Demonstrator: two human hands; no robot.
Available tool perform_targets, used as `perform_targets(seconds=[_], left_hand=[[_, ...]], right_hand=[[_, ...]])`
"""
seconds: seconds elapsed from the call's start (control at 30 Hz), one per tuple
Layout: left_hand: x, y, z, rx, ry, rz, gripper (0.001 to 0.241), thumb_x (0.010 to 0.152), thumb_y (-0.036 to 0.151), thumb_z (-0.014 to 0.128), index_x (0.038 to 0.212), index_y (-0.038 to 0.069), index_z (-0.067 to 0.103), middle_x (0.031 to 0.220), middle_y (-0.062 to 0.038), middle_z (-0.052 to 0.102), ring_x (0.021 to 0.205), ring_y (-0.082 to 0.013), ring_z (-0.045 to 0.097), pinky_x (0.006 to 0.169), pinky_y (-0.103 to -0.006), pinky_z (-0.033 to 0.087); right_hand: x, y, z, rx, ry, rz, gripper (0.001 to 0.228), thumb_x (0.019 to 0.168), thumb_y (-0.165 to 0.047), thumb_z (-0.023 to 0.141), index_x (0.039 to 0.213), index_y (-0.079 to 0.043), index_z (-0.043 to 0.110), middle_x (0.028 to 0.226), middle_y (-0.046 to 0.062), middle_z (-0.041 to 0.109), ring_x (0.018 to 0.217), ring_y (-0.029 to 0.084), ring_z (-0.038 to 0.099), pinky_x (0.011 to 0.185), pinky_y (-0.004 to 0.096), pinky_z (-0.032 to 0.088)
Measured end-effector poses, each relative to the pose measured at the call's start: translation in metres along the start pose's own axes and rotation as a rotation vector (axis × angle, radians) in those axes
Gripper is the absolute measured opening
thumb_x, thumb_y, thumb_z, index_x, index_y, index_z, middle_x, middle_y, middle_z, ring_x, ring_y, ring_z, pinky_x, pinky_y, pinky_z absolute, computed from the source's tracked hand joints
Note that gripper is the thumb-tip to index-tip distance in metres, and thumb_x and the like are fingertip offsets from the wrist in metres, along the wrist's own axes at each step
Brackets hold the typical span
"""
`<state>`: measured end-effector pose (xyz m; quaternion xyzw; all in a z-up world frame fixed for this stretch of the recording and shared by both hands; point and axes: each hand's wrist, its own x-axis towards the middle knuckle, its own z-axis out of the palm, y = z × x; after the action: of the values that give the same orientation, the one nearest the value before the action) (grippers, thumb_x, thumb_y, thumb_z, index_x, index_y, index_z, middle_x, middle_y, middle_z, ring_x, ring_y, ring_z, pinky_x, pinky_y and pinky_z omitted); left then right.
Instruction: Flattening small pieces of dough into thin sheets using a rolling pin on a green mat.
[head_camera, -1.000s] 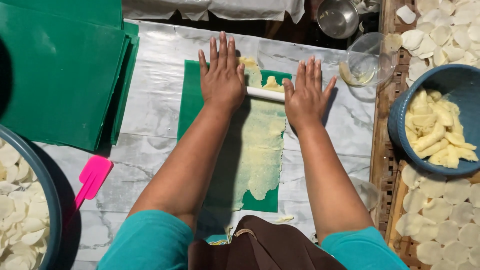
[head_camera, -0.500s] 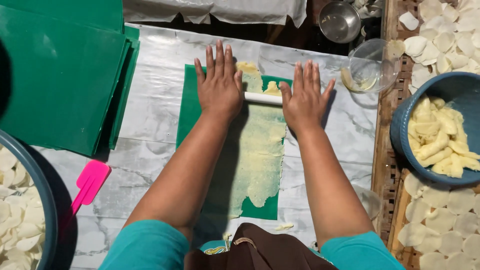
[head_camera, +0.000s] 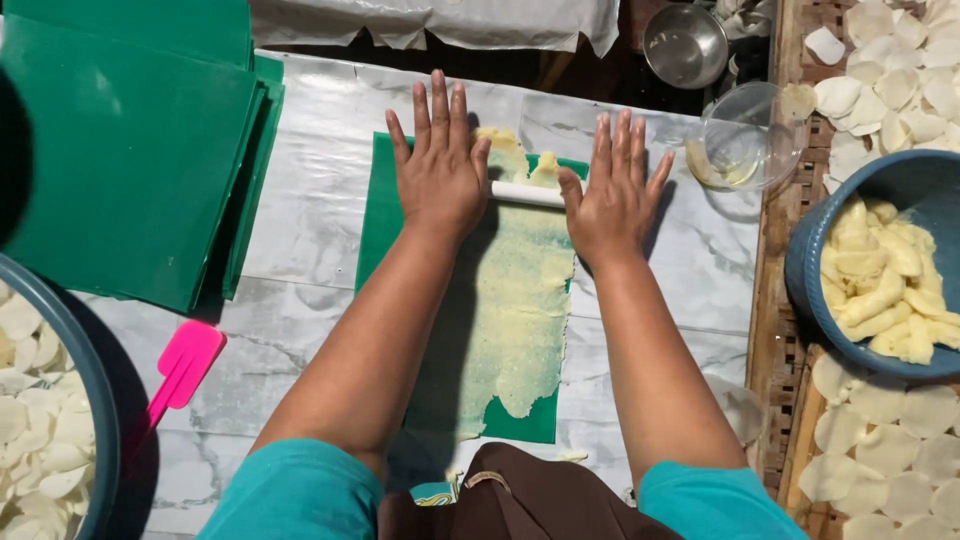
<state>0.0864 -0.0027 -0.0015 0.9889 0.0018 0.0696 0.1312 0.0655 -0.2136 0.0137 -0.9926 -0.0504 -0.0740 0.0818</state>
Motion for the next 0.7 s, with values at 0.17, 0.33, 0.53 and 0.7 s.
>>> perform_targets(seconds=[0.17, 0.33, 0.53, 0.7], left_hand=[[-0.011, -0.004, 0.008, -0.013, 0.024, 0.013, 0.070, 0.110, 0.044, 0.039, 0.168, 0.011, 0.019, 0.174, -0.011, 0.006, 0.160, -0.0301, 0.001, 0.127, -0.0605, -0.004], [0.026, -0.001, 0.004, -0.012, -0.035, -0.017, 0.069, 0.111, 0.045, 0.032, 0.169, 0.011, 0.015, 0.174, -0.010, 0.002, 0.160, -0.0288, -0.004, 0.126, -0.0595, -0.008], [0.081, 0.001, 0.005, 0.002, -0.160, -0.071, 0.070, 0.113, 0.048, 0.027, 0.169, 0.011, 0.009, 0.173, -0.009, -0.005, 0.158, -0.0273, -0.009, 0.126, -0.0616, -0.008], [0.084, -0.001, 0.008, -0.017, -0.151, -0.079, 0.071, 0.112, 0.048, 0.026, 0.169, 0.009, 0.010, 0.173, -0.010, -0.004, 0.158, -0.0274, -0.008, 0.125, -0.0618, -0.008]], right_hand=[[-0.012, 0.005, 0.007, 0.008, 0.026, -0.030, 0.089, 0.102, -0.071, 0.013, 0.166, -0.010, 0.026, 0.173, 0.012, 0.016, 0.159, 0.029, 0.006, 0.122, 0.065, -0.002], [0.033, 0.001, 0.000, 0.009, -0.117, 0.070, 0.087, 0.101, -0.071, 0.009, 0.167, -0.015, 0.016, 0.174, 0.008, 0.009, 0.159, 0.023, -0.002, 0.121, 0.062, -0.009], [0.086, 0.007, 0.004, 0.023, -0.196, 0.092, 0.077, 0.105, -0.063, 0.015, 0.167, -0.018, 0.015, 0.173, 0.010, 0.006, 0.158, 0.024, -0.002, 0.118, 0.069, -0.007], [0.088, 0.027, 0.009, 0.438, 0.148, -0.348, 0.016, 0.104, -0.026, 0.072, 0.112, -0.012, 0.073, 0.105, 0.007, 0.060, 0.093, 0.027, 0.057, 0.079, 0.041, 0.044]])
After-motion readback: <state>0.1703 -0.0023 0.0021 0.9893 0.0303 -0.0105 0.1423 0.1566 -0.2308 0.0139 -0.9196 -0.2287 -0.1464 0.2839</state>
